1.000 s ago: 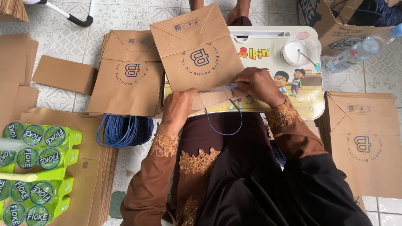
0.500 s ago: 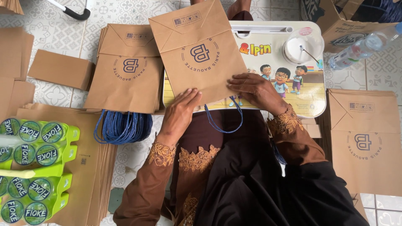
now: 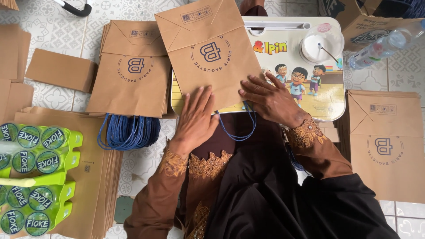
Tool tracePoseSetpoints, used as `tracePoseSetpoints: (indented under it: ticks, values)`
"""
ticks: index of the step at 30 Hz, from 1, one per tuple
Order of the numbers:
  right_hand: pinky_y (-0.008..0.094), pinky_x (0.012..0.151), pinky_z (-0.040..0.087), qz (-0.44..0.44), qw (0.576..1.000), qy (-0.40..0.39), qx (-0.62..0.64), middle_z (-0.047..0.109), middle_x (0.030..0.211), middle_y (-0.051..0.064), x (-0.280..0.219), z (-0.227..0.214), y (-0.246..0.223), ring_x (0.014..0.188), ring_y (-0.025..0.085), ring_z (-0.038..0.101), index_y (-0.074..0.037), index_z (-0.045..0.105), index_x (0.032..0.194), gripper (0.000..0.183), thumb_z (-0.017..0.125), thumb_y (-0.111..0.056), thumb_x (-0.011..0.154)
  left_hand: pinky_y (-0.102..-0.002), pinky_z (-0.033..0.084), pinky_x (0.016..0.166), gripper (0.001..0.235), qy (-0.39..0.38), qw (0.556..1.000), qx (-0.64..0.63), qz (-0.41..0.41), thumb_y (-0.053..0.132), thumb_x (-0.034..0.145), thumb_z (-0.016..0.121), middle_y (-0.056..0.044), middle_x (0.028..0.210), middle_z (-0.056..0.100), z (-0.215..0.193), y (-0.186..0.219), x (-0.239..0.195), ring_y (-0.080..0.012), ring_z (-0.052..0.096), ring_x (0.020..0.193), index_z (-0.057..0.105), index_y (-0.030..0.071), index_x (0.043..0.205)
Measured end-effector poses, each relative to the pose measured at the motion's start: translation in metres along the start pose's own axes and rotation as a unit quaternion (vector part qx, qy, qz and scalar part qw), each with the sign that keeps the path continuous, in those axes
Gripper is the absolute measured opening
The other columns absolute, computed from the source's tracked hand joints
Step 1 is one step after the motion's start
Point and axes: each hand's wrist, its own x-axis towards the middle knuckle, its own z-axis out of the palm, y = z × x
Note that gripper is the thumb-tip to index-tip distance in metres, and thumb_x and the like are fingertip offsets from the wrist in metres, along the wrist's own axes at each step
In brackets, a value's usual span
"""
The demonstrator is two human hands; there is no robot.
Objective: The person sits on the floor and assembles brown paper bags by applying glue to the handle attachment points and inserting blue twisted paper handles. They press the handles into place and then fold the bottom of the bag to form its base.
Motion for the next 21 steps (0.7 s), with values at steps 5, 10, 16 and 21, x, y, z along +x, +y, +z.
tracePoseSetpoints:
  ticks: [5, 10, 16, 21]
  values:
    - [0.06, 0.117, 0.036, 0.039, 0.999, 0.008, 0.03, 0.061, 0.147, 0.014, 0.003, 0.019, -0.012, 0.143, 0.035, 0.05, -0.018, 0.068, 0.137, 0.042, 0.063, -0.03, 0.097, -0.064, 0.008, 0.123, 0.061, 0.084, 0.996, 0.022, 0.016, 0.032, 0.105, 0.048, -0.013, 0.169, 0.025, 0.041, 0.016, 0.022, -0.0366, 0.016, 0.156, 0.035, 0.011, 0.161]
    - [0.05, 0.118, 0.038, 0.046, 0.993, 0.097, -0.055, 0.054, 0.153, 0.021, 0.003, 0.051, -0.047, 0.145, 0.035, 0.047, -0.006, 0.056, 0.149, 0.05, 0.056, -0.031, 0.105, -0.061, 0.008, 0.126, 0.065, 0.089, 0.992, 0.093, 0.009, 0.042, 0.106, 0.046, -0.007, 0.171, 0.021, 0.055, 0.012, 0.027, -0.0316, 0.016, 0.157, 0.028, 0.018, 0.163]
    - [0.046, 0.123, 0.03, 0.068, 0.991, 0.091, -0.069, 0.043, 0.161, 0.02, -0.001, 0.053, -0.053, 0.15, 0.034, 0.038, -0.005, 0.045, 0.156, 0.054, 0.046, -0.032, 0.109, -0.063, 0.013, 0.125, 0.066, 0.096, 0.989, 0.115, 0.013, 0.04, 0.105, 0.045, -0.01, 0.17, 0.023, 0.059, 0.022, 0.027, -0.035, 0.019, 0.156, 0.029, 0.013, 0.162]
    - [0.048, 0.126, 0.019, 0.099, 0.995, 0.033, -0.002, 0.026, 0.169, 0.018, -0.005, 0.055, -0.053, 0.157, 0.033, 0.02, -0.009, 0.031, 0.163, 0.06, 0.041, -0.034, 0.11, -0.07, 0.011, 0.123, 0.078, 0.066, 0.98, 0.187, -0.017, 0.046, 0.098, 0.043, -0.016, 0.171, 0.014, 0.063, 0.035, 0.026, -0.0439, 0.011, 0.155, 0.023, 0.007, 0.163]
